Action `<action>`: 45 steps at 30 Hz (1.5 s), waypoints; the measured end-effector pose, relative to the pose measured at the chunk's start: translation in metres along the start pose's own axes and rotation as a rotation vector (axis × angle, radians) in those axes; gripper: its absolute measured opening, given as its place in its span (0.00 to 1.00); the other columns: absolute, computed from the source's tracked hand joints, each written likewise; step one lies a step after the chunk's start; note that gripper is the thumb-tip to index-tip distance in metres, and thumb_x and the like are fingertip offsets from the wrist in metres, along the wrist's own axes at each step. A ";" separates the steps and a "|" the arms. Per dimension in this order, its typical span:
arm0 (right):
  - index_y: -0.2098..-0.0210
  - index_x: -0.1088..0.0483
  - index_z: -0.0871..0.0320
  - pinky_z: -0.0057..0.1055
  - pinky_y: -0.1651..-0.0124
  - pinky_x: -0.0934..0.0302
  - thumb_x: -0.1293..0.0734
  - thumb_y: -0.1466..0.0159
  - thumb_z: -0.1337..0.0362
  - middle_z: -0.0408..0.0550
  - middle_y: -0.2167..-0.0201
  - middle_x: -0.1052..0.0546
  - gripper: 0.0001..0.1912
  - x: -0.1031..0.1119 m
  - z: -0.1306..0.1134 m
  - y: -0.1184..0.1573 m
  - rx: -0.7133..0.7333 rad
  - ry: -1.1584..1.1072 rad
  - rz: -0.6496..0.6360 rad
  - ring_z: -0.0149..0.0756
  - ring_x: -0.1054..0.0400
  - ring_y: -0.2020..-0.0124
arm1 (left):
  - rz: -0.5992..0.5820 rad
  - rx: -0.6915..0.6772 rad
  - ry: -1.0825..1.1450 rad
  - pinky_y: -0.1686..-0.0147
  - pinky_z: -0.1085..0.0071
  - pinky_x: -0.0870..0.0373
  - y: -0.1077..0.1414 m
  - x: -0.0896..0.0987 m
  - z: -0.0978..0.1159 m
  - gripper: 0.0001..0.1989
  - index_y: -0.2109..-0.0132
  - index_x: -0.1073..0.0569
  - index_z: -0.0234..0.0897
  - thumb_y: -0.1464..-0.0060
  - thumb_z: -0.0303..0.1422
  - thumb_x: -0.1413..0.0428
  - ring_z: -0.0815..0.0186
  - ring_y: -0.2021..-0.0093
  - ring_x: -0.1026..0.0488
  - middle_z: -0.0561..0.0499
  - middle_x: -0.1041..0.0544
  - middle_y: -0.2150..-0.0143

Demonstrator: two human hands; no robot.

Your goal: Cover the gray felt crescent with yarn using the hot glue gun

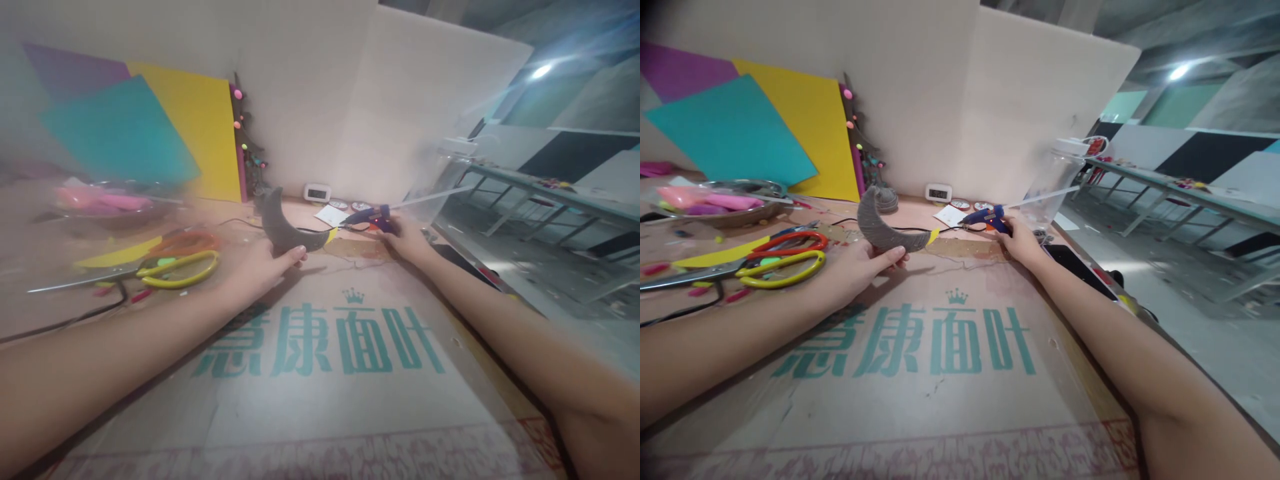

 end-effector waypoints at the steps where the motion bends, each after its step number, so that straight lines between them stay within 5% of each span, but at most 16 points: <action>1: 0.44 0.32 0.57 0.47 0.44 0.38 0.34 0.43 0.65 0.55 0.49 0.24 0.26 0.000 -0.001 0.001 -0.002 0.024 -0.017 0.48 0.30 0.49 | -0.002 0.002 -0.001 0.67 0.70 0.31 0.000 0.000 0.000 0.18 0.65 0.24 0.36 0.47 0.48 0.44 0.62 0.67 0.26 0.47 0.21 0.66; 10: 0.49 0.29 0.61 0.45 0.47 0.38 0.34 0.42 0.61 0.60 0.52 0.23 0.22 0.009 0.004 0.001 -0.076 0.134 0.061 0.51 0.30 0.51 | 0.000 -0.005 0.024 0.67 0.70 0.32 -0.002 0.000 -0.004 0.19 0.64 0.25 0.35 0.45 0.49 0.45 0.64 0.67 0.27 0.47 0.22 0.66; 15: 0.61 0.26 0.62 0.39 0.61 0.34 0.33 0.42 0.54 0.54 0.70 0.21 0.18 0.021 -0.010 0.006 -0.259 0.021 0.180 0.44 0.27 0.68 | 0.005 -0.003 0.107 0.67 0.71 0.34 -0.003 -0.001 -0.008 0.19 0.65 0.25 0.35 0.44 0.48 0.45 0.65 0.67 0.28 0.48 0.22 0.67; 18: 0.67 0.26 0.60 0.35 0.63 0.35 0.33 0.42 0.49 0.49 0.77 0.22 0.18 0.018 -0.031 0.013 -0.277 -0.126 0.174 0.41 0.27 0.69 | 0.045 0.021 0.187 0.67 0.70 0.34 -0.004 0.000 -0.011 0.19 0.67 0.25 0.34 0.44 0.48 0.45 0.65 0.68 0.28 0.48 0.22 0.68; 24: 0.66 0.24 0.56 0.36 0.52 0.36 0.34 0.39 0.53 0.49 0.61 0.19 0.13 -0.007 -0.087 0.036 -0.091 -0.227 0.087 0.42 0.26 0.56 | 0.129 0.067 0.285 0.68 0.70 0.35 -0.004 0.003 -0.013 0.19 0.67 0.25 0.33 0.46 0.48 0.43 0.67 0.70 0.29 0.48 0.23 0.68; 27: 0.66 0.26 0.56 0.37 0.52 0.36 0.35 0.39 0.55 0.49 0.64 0.19 0.12 -0.011 -0.105 0.049 -0.073 -0.191 0.072 0.42 0.26 0.59 | 0.166 0.106 0.321 0.69 0.70 0.35 -0.004 0.004 -0.014 0.18 0.66 0.26 0.33 0.47 0.47 0.43 0.67 0.71 0.29 0.48 0.23 0.68; 38: 0.70 0.29 0.54 0.38 0.59 0.33 0.37 0.40 0.50 0.48 0.71 0.22 0.14 -0.011 -0.124 0.067 0.031 0.086 -0.044 0.44 0.28 0.64 | 0.170 0.077 0.319 0.69 0.71 0.34 -0.005 0.005 -0.015 0.17 0.64 0.27 0.34 0.46 0.47 0.43 0.68 0.70 0.29 0.50 0.23 0.67; 45: 0.64 0.25 0.53 0.41 0.51 0.33 0.33 0.42 0.51 0.50 0.62 0.19 0.14 -0.010 -0.122 0.065 -0.044 0.048 -0.007 0.49 0.27 0.55 | 0.160 0.080 0.328 0.70 0.72 0.35 -0.003 0.004 -0.011 0.17 0.66 0.27 0.34 0.46 0.46 0.43 0.69 0.72 0.30 0.51 0.24 0.69</action>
Point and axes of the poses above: each hand's wrist, its own y-axis away from the middle knuckle, its own x-axis out of the back of the hand, z = x × y, the point moved 6 cm from there along -y, towards the middle knuckle
